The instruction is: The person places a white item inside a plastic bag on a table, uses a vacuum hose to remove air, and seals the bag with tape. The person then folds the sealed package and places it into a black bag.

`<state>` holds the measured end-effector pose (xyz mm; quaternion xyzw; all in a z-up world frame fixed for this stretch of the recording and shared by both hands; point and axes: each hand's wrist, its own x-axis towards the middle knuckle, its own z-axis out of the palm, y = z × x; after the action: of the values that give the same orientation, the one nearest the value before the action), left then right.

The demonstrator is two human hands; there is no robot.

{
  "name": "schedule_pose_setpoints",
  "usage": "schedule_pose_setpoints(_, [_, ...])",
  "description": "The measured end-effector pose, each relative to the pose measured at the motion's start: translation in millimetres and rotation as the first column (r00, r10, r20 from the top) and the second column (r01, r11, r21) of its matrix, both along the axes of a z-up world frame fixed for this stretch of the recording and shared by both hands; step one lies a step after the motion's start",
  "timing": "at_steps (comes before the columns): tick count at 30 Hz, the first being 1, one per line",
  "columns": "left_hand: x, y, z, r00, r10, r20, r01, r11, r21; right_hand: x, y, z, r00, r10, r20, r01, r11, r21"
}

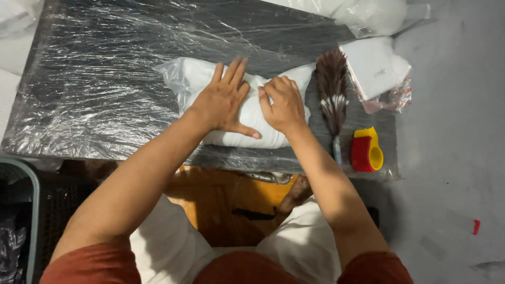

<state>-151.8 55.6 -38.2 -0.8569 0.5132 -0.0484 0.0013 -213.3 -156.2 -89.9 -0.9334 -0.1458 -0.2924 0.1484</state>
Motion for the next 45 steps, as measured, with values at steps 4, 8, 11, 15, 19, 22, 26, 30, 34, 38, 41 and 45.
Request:
schedule_pose_setpoints(4, [0.6,-2.2,8.9,0.993,-0.002,-0.118,0.011,0.997,0.078,-7.9,6.5,5.9,1.000,-0.003,0.016,0.002,0.999,0.035])
schedule_pose_setpoints(8, [-2.4,1.7,-4.3,0.978,0.051,-0.204,-0.041,0.998,0.056,-12.2,7.6,4.6,0.995,-0.007,-0.099,0.015,0.996,0.085])
schedule_pose_setpoints(11, [-0.7,0.4,-13.9,0.984,0.058,-0.166,-0.052,0.998,0.037,-8.9,-1.3,-2.3,0.986,0.005,-0.166,0.019,0.990,0.143])
schedule_pose_setpoints(15, [1.3,1.1,-20.3,0.990,0.047,-0.134,-0.042,0.998,0.039,-11.7,1.9,3.7,0.982,0.034,-0.185,-0.001,0.984,0.177])
schedule_pose_setpoints(19, [1.5,3.3,-29.6,0.995,0.035,-0.089,-0.035,0.999,-0.001,-19.9,6.8,5.0,0.984,-0.025,-0.175,0.019,0.999,-0.034])
schedule_pose_setpoints(22, [-8.5,8.1,-25.3,0.998,0.026,-0.051,-0.028,0.999,-0.045,-39.6,18.0,36.9,0.943,-0.026,-0.332,-0.027,0.988,-0.154])
schedule_pose_setpoints(26, [-12.5,8.2,-37.1,0.999,0.009,-0.041,-0.013,0.996,-0.093,-53.7,27.6,72.9,0.787,-0.032,-0.616,-0.101,0.978,-0.180])
schedule_pose_setpoints(30, [-17.6,9.9,-38.4,0.999,0.000,-0.046,-0.003,0.997,-0.072,-55.6,26.3,76.0,0.719,-0.093,-0.689,-0.132,0.955,-0.267])
schedule_pose_setpoints(34, [-30.8,16.9,-27.8,1.000,0.011,-0.004,-0.011,0.999,-0.050,-62.1,19.6,55.8,0.815,-0.064,-0.576,-0.168,0.925,-0.340])
schedule_pose_setpoints(38, [-41.3,15.1,-26.3,0.998,0.023,0.053,-0.023,1.000,-0.001,-71.0,15.2,38.1,0.892,-0.033,-0.450,-0.138,0.929,-0.343])
schedule_pose_setpoints(41, [-46.6,17.4,-20.3,1.000,0.012,0.020,-0.012,1.000,-0.018,-75.4,12.3,26.6,0.917,-0.026,-0.397,-0.127,0.926,-0.355])
schedule_pose_setpoints(45, [-60.6,20.7,-6.9,0.999,0.032,0.026,-0.032,0.999,-0.026,-82.2,13.4,25.1,0.933,-0.012,-0.360,-0.132,0.918,-0.374])
